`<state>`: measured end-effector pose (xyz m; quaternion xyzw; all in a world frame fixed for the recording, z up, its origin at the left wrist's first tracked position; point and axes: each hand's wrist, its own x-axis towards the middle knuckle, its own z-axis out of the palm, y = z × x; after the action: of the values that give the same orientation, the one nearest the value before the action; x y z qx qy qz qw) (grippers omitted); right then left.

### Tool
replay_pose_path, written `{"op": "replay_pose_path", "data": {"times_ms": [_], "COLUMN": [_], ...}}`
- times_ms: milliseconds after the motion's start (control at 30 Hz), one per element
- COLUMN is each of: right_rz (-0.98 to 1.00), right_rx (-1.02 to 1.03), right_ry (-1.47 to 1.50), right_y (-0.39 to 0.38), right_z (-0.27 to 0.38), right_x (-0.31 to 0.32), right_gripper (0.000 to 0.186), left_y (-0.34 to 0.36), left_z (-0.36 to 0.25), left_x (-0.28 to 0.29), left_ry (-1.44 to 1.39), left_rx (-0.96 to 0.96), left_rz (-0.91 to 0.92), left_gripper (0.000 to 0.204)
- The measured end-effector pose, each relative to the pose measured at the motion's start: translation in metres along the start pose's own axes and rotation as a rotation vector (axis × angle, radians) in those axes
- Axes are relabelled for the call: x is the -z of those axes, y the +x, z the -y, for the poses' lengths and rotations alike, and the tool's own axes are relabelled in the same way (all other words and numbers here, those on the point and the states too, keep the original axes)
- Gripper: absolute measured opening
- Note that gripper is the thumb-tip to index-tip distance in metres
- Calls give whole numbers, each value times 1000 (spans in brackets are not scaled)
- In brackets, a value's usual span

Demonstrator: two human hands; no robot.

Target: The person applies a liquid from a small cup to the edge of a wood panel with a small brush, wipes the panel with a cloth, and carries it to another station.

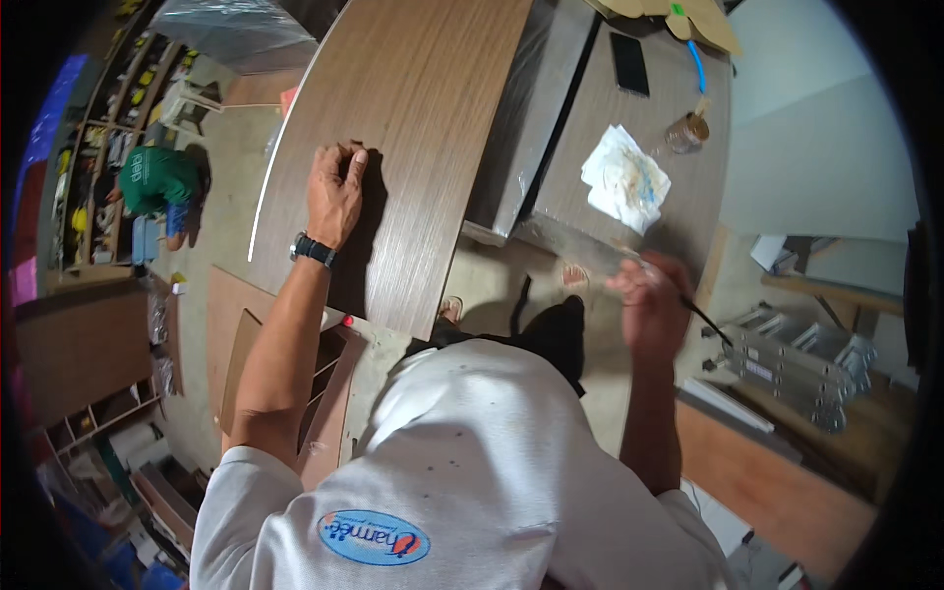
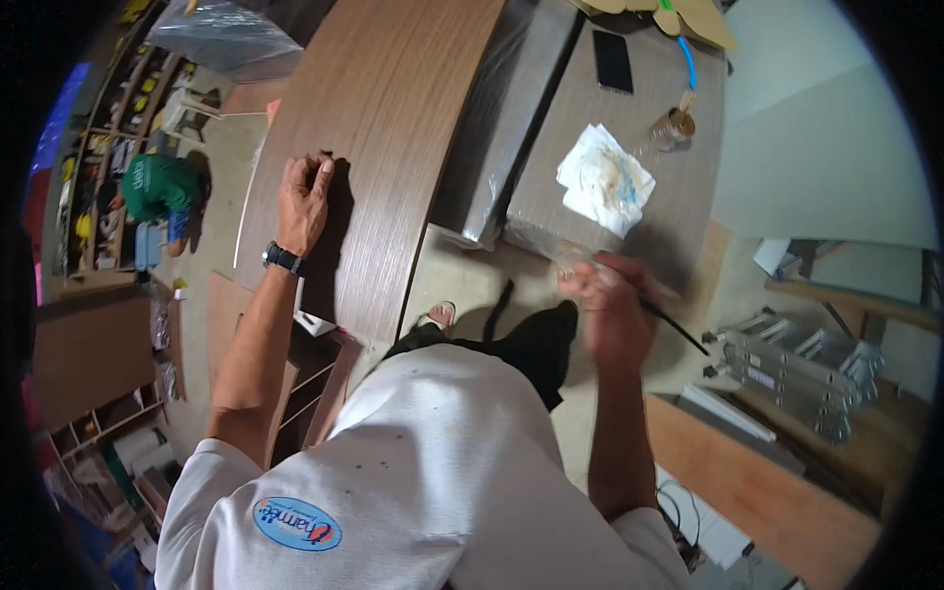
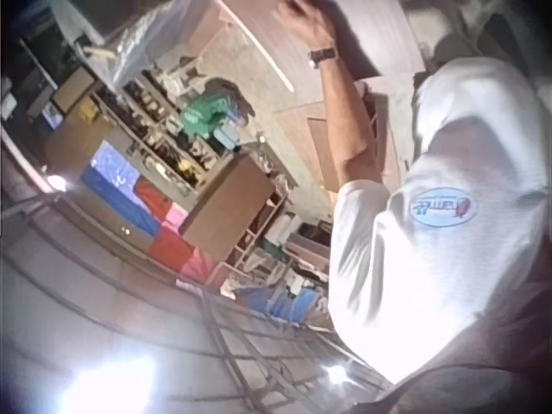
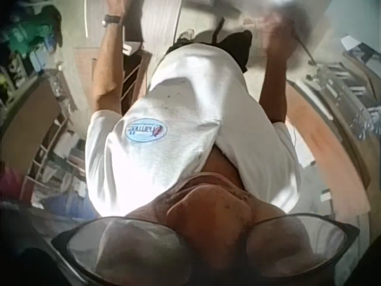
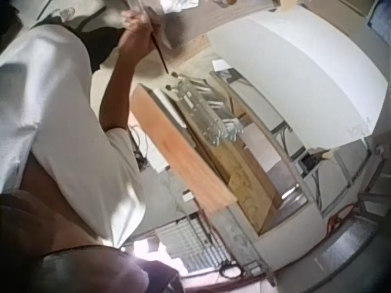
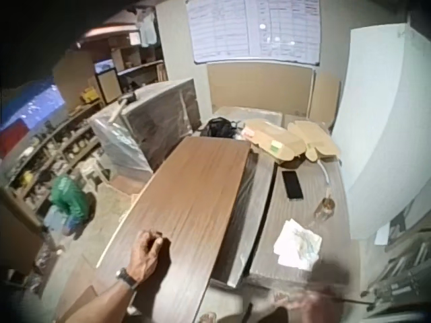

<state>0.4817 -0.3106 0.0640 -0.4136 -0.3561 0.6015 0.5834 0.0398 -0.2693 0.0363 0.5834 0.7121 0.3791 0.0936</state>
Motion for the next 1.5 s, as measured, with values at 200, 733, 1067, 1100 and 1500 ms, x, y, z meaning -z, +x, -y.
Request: {"op": "replay_pose_path", "data": {"times_ms": [200,733,1067,1100,1500], "right_rz": [-14,-217,-262,-268,-308], "right_rx": [-12,23,91,82,100], "right_ry": [251,230,-106,-96,-145], "right_y": [-67,-106,-78,-74,-42], "right_z": [-50,-76,-112,-114,-142], "right_x": [-95,-148,-158,-160,-167], "right_gripper": [7,9,9,9,11], "left_y": [-3,102,114,114,113], "left_z": [8,17,15,16,16], "left_x": [0,-52,-65,-67,-72], "left_ry": [-29,279,427,461,532], "left_rx": [-59,-266,-246,-266,-336], "left_rz": [169,107,166,142,83], "left_gripper": [32,65,78,79,75]}}
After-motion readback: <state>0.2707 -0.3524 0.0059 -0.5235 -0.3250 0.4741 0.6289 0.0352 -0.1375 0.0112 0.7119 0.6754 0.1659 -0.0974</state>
